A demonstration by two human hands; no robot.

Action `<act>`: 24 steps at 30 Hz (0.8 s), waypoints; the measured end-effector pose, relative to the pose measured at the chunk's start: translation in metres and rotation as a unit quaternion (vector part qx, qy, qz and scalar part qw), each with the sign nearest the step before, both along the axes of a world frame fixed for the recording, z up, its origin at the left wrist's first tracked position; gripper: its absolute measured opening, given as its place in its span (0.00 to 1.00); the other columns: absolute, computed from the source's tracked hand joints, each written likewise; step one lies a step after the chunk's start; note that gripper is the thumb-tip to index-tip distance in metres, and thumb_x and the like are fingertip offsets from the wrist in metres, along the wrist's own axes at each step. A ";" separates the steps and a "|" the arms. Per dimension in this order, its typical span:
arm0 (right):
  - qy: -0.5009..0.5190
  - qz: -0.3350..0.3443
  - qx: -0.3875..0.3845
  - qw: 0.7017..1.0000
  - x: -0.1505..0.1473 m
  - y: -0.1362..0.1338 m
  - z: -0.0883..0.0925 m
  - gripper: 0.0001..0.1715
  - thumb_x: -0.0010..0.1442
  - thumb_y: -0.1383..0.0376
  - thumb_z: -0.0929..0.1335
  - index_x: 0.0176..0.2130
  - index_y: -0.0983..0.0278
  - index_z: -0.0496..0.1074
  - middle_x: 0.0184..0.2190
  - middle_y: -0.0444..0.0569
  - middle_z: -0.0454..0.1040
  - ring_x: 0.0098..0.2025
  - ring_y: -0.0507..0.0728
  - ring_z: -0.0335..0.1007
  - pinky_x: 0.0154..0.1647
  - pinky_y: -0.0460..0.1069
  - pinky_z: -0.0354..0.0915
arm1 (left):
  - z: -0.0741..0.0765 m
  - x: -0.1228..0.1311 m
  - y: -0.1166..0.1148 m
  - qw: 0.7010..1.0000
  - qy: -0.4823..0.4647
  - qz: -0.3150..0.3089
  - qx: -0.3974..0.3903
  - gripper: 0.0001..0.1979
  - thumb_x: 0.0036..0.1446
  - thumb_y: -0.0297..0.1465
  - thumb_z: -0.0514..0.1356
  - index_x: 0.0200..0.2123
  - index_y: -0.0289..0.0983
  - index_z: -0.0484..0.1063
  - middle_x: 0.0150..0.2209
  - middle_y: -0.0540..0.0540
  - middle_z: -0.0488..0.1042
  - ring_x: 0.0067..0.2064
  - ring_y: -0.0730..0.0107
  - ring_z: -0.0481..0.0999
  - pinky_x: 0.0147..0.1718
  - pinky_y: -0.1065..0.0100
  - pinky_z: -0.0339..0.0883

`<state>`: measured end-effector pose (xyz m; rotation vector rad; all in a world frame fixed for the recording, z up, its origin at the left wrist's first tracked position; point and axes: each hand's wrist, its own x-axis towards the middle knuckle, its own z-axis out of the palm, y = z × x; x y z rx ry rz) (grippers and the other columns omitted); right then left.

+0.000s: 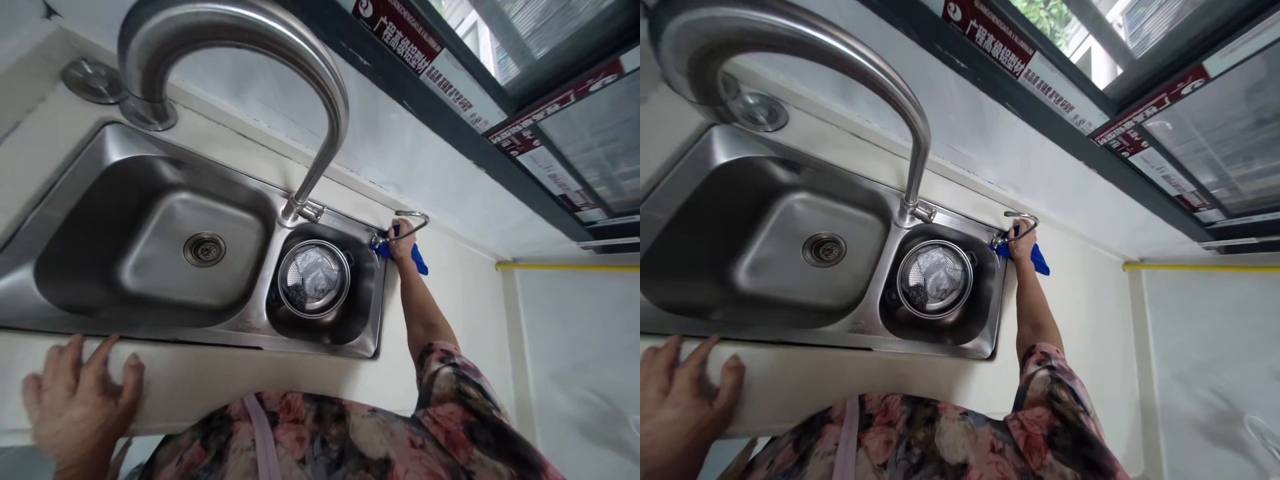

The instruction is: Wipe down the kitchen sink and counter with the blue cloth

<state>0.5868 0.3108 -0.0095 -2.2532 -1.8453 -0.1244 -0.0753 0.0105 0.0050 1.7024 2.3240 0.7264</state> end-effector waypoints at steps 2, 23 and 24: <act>-0.002 -0.026 -0.006 1.000 -0.004 0.000 -0.001 0.27 0.67 0.60 0.62 0.60 0.64 0.73 0.62 0.62 0.72 0.64 0.67 0.63 0.66 0.64 0.63 | -0.004 -0.002 -0.001 0.998 0.050 -0.017 0.016 0.29 0.66 0.45 0.62 0.63 0.31 0.75 0.70 0.25 0.67 0.73 0.28 0.64 0.70 0.27 0.56; 0.012 -0.124 -0.010 0.992 -0.079 -0.198 0.009 0.29 0.73 0.58 0.55 0.64 0.62 0.69 0.68 0.61 0.69 0.71 0.64 0.60 0.72 0.65 0.54 | -0.007 0.007 0.002 0.996 -0.013 -0.014 0.083 0.31 0.72 0.46 0.56 0.69 0.35 0.69 0.74 0.29 0.63 0.76 0.40 0.59 0.75 0.34 0.49; 0.015 -0.119 -0.009 0.993 -0.079 -0.215 0.009 0.29 0.73 0.57 0.54 0.64 0.62 0.69 0.68 0.60 0.69 0.71 0.63 0.60 0.72 0.64 0.55 | -0.008 0.006 0.002 0.995 -0.008 -0.020 0.095 0.31 0.71 0.46 0.57 0.68 0.34 0.70 0.73 0.28 0.64 0.76 0.38 0.60 0.74 0.34 0.50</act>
